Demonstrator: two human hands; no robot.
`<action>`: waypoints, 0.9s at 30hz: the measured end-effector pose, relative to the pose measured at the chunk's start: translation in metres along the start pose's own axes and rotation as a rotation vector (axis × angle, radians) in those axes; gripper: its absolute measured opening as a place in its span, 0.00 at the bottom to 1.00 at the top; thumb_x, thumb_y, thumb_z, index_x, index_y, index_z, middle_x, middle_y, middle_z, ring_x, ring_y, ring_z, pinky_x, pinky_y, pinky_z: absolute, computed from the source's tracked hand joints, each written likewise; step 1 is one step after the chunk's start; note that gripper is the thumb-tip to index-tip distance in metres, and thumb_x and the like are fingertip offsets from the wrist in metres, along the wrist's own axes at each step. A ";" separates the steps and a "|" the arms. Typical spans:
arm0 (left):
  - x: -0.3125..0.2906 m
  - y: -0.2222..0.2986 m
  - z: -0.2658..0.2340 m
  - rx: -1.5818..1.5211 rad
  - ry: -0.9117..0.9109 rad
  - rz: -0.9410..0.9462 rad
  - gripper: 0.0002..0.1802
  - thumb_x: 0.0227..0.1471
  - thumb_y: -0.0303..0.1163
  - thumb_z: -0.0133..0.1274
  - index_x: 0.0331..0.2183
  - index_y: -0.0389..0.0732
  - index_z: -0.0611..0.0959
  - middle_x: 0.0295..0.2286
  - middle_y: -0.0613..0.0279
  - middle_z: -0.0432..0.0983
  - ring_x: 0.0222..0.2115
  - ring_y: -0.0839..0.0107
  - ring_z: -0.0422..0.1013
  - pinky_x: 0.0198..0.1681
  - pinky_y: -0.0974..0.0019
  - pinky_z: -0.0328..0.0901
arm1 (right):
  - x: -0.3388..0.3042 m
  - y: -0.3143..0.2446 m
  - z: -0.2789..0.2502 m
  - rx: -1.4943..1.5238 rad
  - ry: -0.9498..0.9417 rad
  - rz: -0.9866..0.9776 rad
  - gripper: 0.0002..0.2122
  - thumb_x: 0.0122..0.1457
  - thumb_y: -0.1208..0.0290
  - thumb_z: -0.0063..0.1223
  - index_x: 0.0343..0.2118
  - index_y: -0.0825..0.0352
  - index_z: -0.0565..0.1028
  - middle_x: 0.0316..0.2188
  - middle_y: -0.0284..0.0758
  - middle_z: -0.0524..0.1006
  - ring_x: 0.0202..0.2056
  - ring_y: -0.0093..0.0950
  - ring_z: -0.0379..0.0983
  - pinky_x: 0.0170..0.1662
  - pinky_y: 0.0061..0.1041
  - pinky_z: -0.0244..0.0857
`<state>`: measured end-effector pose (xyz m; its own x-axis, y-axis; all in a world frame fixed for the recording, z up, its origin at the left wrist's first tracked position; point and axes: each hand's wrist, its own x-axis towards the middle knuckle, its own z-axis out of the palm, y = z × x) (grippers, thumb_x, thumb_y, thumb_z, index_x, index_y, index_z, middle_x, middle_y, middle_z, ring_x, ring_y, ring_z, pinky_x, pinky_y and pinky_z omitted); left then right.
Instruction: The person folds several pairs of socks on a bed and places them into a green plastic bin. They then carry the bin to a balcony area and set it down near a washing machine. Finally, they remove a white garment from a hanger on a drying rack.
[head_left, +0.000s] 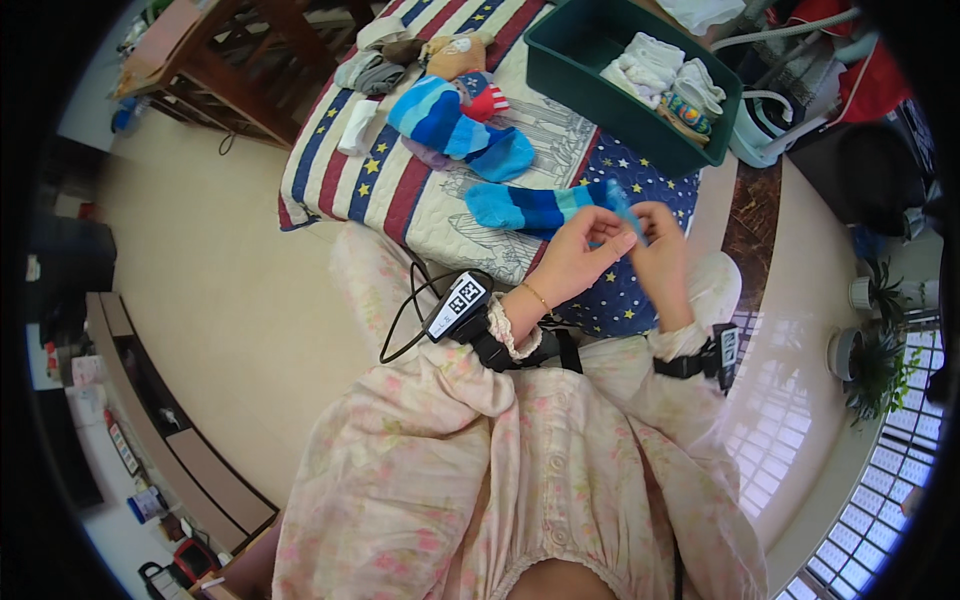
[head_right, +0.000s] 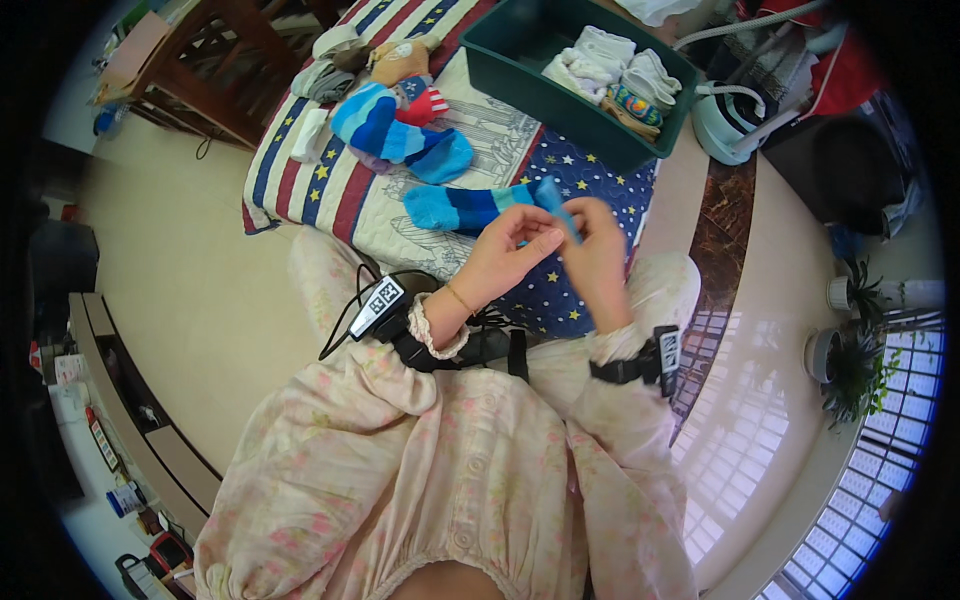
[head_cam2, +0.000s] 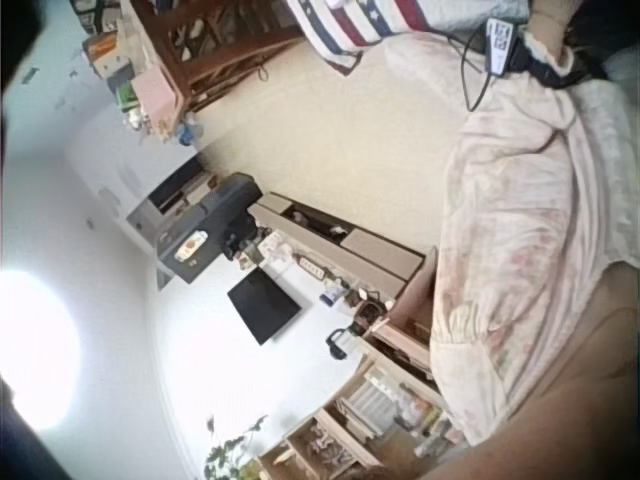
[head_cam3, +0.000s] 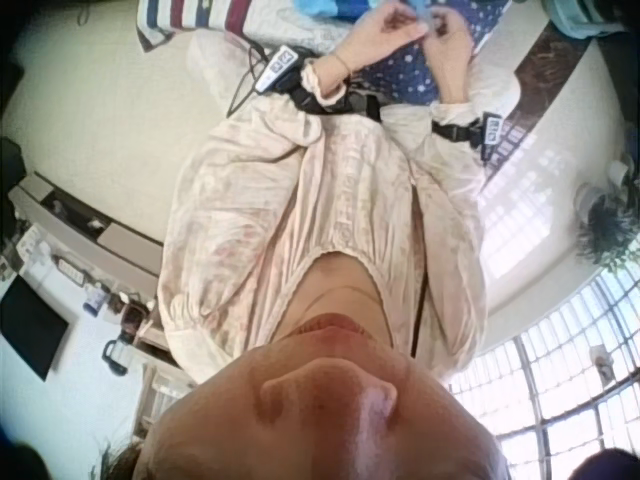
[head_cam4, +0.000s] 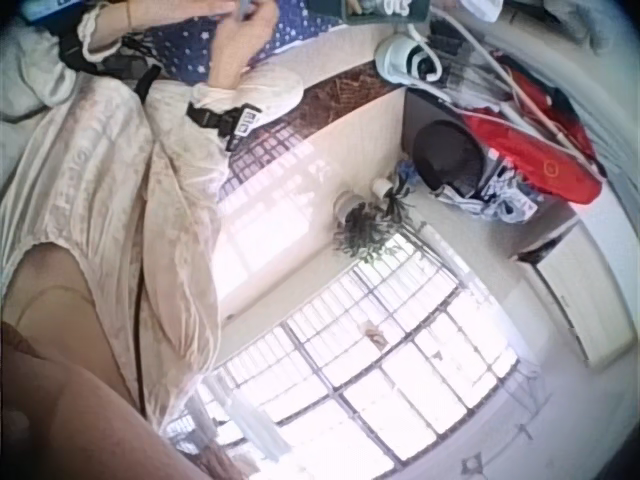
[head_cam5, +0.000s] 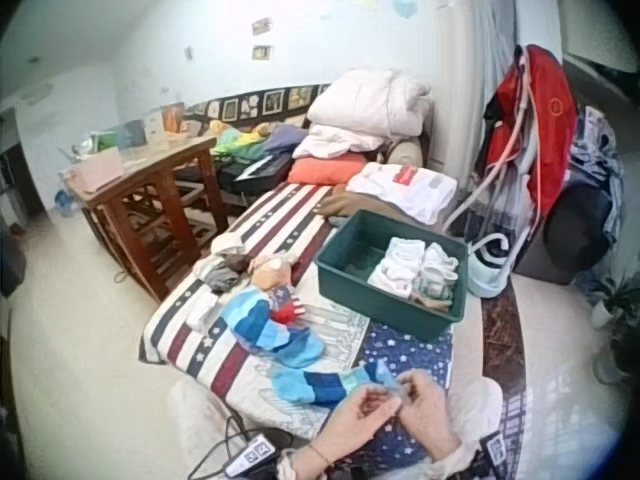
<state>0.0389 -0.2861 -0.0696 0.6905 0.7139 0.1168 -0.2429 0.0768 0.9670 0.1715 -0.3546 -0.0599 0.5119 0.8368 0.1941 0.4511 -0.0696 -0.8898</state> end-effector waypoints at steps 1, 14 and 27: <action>0.001 0.000 0.001 -0.072 0.049 -0.085 0.10 0.55 0.31 0.53 0.36 0.34 0.75 0.30 0.66 0.74 0.28 0.81 0.69 0.33 0.76 0.66 | -0.008 -0.009 0.005 -0.012 -0.011 0.049 0.08 0.50 0.77 0.58 0.34 0.68 0.73 0.22 0.28 0.69 0.25 0.17 0.65 0.27 0.18 0.61; -0.022 0.038 -0.035 -0.173 -0.055 -0.287 0.04 0.55 0.29 0.52 0.30 0.39 0.78 0.28 0.72 0.73 0.29 0.84 0.66 0.34 0.77 0.62 | -0.030 -0.036 0.008 0.740 -0.304 0.304 0.15 0.54 0.79 0.57 0.43 0.70 0.68 0.33 0.30 0.72 0.36 0.17 0.69 0.40 0.17 0.66; -0.032 0.040 -0.055 -0.984 0.013 -0.418 0.09 0.60 0.33 0.41 0.37 0.38 0.73 0.41 0.53 0.74 0.43 0.60 0.72 0.48 0.56 0.67 | -0.026 -0.039 0.011 1.173 -0.071 0.580 0.05 0.64 0.73 0.41 0.39 0.67 0.67 0.35 0.36 0.74 0.36 0.28 0.74 0.42 0.33 0.70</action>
<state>-0.0301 -0.2677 -0.0466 0.8401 0.5082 -0.1896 -0.4360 0.8406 0.3214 0.1328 -0.3674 -0.0351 0.3598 0.8740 -0.3266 -0.7399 0.0540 -0.6705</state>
